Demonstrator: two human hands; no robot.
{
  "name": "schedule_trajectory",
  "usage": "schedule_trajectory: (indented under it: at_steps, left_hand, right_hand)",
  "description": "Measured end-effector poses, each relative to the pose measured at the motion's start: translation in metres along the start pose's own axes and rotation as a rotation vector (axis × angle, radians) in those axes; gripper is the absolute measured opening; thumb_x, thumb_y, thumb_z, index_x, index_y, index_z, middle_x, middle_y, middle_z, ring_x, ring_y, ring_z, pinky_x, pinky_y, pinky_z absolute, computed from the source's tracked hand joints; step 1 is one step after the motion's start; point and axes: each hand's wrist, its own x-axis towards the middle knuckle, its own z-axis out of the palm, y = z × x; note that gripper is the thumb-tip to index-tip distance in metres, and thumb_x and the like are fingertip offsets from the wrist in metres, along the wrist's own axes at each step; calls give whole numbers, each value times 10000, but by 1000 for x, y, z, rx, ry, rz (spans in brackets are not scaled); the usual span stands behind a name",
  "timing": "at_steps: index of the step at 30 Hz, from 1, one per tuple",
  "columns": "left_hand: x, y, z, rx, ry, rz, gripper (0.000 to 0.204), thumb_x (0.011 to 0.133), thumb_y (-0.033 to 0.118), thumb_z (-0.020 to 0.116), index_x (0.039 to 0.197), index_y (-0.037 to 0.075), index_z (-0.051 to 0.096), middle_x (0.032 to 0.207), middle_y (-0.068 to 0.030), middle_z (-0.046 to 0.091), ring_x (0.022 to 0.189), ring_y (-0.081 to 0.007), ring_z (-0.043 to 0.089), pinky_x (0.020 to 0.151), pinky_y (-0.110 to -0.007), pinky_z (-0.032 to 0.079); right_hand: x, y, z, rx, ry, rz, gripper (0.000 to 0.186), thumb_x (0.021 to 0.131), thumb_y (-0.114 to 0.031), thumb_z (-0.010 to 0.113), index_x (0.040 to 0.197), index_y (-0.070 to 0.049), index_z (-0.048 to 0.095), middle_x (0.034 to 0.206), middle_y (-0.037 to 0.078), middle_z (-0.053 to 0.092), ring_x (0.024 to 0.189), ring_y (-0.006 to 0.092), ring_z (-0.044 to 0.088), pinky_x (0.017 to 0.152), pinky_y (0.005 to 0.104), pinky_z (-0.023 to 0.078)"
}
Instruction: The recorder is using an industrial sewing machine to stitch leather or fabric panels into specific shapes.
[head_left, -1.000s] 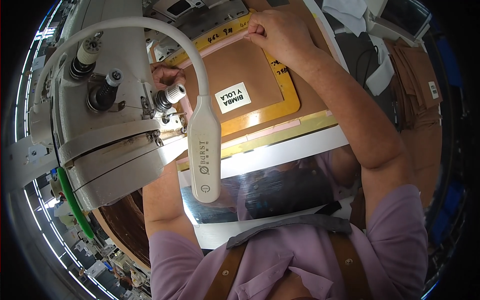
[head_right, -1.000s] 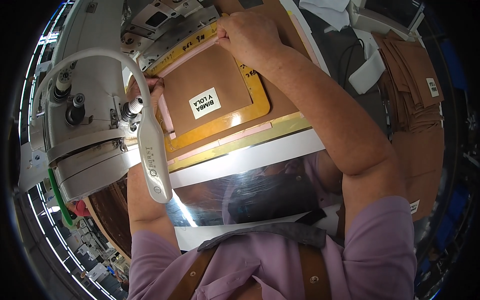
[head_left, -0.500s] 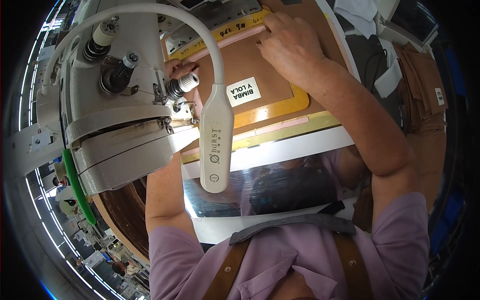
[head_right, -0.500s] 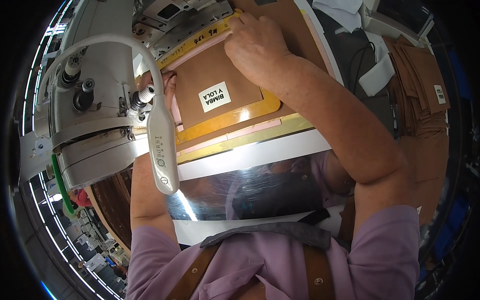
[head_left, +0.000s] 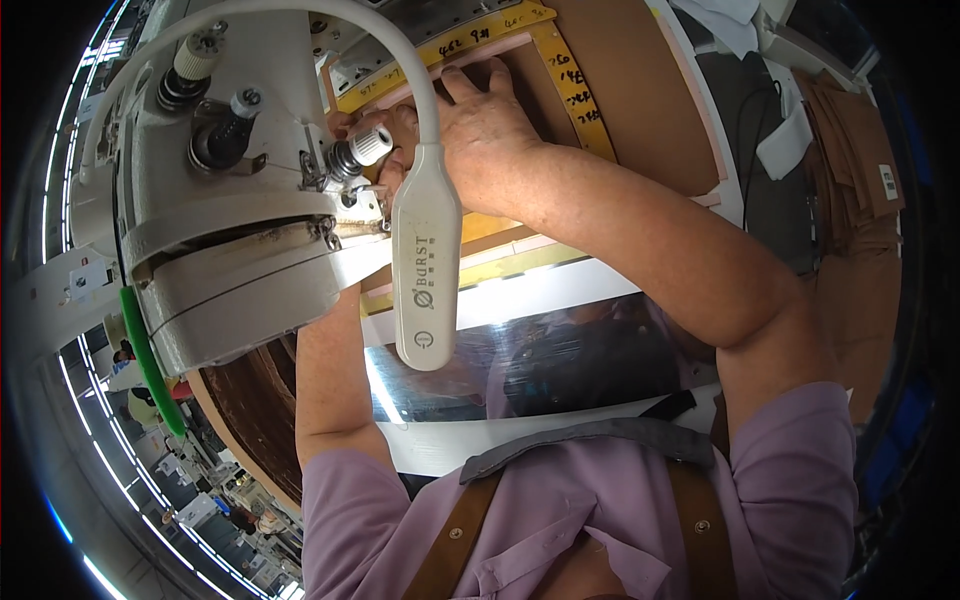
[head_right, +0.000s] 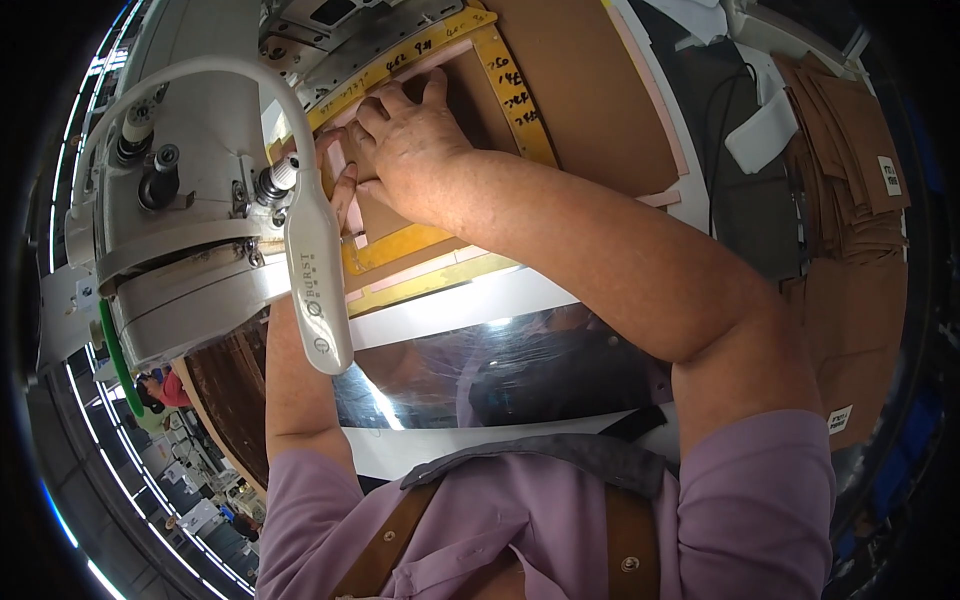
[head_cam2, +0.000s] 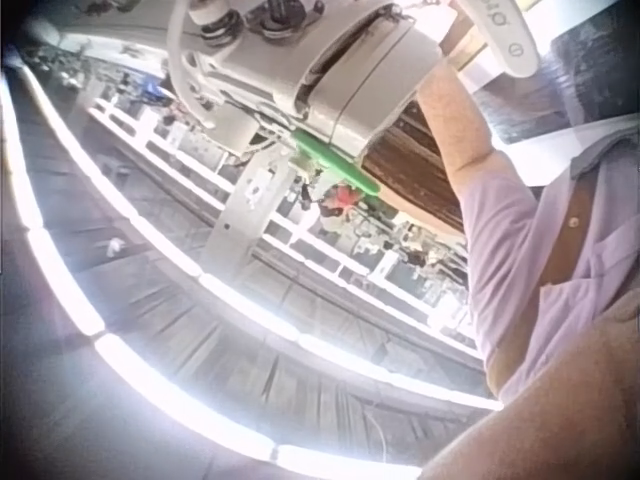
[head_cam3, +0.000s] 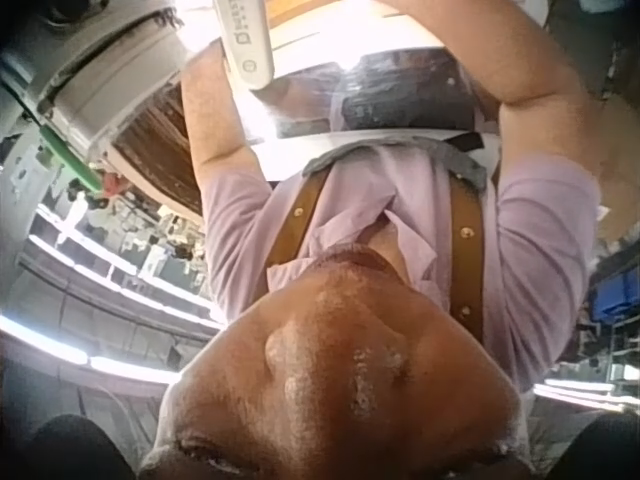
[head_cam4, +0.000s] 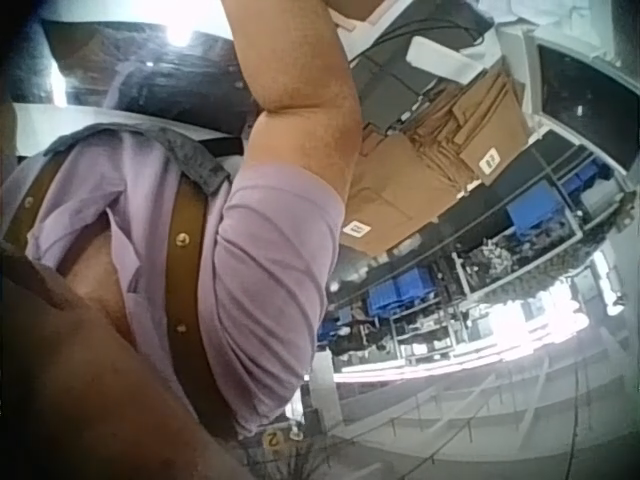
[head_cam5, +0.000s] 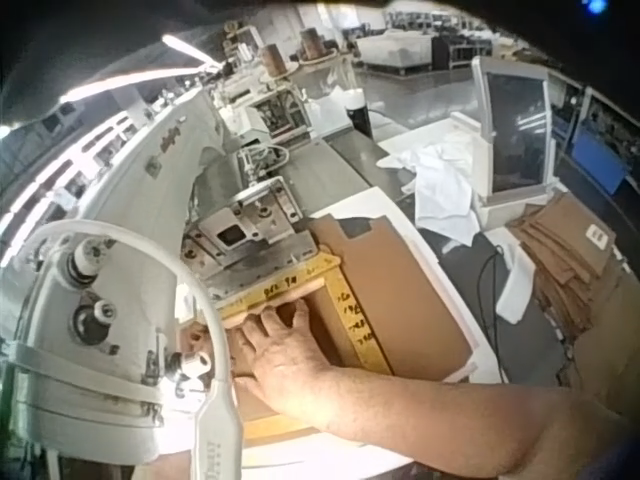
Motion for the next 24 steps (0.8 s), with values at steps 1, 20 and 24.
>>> schedule_trajectory:
  at_steps: [1,20,24]
  left_hand:
    - [-7,3,1,17,6,-7,317,910,152,726,1205,51,668,1141,-119,699,1072,-231,677,932,-371,551]
    - [-93,192,-47,-128,281,-195,535,825,408,731,1239,72,689,881,-97,710,796,-229,676,787,-378,439]
    - [-85,190,-38,-53,231,-310,546,799,514,697,1158,104,667,685,-91,705,606,-272,672,704,-389,432]
  right_hand:
    - [3,-1,2,4,-40,0,656,1016,-546,476,1530,-140,455,1487,107,437,1419,289,346,1073,692,364]
    - [5,-5,-10,-88,44,-111,600,1008,-535,457,1359,-83,636,1188,241,695,1077,367,672,1101,472,450]
    - [4,-7,-10,-156,70,-117,604,1004,-539,461,1366,-85,630,1221,246,684,1107,379,664,1103,475,450]
